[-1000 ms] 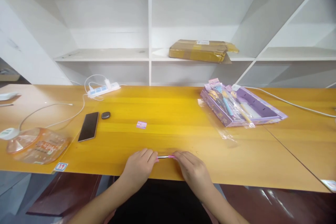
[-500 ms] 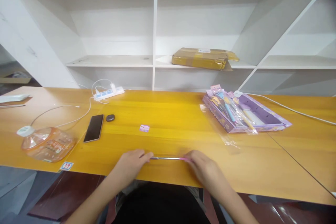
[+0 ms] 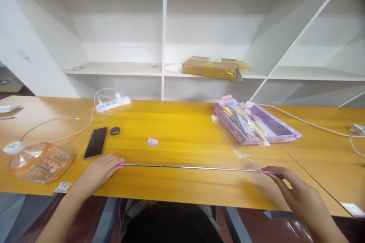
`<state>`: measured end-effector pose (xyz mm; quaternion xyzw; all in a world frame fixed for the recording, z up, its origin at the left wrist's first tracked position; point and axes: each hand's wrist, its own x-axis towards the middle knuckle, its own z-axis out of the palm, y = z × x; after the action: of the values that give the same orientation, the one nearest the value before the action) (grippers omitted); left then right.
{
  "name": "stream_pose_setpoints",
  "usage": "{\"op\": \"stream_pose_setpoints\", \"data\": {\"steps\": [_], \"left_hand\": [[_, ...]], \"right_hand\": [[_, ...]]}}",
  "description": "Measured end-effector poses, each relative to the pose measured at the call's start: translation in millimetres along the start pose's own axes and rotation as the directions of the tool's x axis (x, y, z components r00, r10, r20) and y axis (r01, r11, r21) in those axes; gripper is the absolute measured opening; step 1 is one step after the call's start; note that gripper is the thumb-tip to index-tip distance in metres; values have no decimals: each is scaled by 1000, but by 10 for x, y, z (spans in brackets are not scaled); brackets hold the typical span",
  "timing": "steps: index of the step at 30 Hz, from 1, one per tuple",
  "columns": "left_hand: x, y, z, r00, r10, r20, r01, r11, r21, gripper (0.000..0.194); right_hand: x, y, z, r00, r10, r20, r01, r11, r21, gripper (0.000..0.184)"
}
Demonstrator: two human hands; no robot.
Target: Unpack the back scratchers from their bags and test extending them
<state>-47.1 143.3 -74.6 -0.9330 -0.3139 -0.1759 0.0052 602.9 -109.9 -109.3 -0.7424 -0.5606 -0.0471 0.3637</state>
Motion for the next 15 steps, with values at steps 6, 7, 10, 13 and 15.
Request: {"op": "stream_pose_setpoints", "data": {"steps": [6, 7, 10, 13, 15], "left_hand": [[-16, 36, -52, 998, -58, 20, 59, 998, -38, 48], [-19, 35, -49, 998, -55, 10, 55, 998, -15, 49], [-22, 28, -27, 997, -52, -56, 58, 992, 116, 54], [-20, 13, -10, 991, -61, -121, 88, 968, 234, 54], [-18, 0, -5, 987, -68, -144, 104, 960, 259, 52]], "right_hand": [[-103, 91, 6, 989, 114, 90, -118, 992, 42, 42], [-108, 92, 15, 987, 125, 99, -129, 991, 42, 44], [-108, 72, 65, 982, 149, 120, -154, 988, 30, 53], [-96, 44, 128, 974, 172, 149, -178, 984, 29, 53], [-87, 47, 180, 969, 194, 151, -199, 980, 18, 50]]}}
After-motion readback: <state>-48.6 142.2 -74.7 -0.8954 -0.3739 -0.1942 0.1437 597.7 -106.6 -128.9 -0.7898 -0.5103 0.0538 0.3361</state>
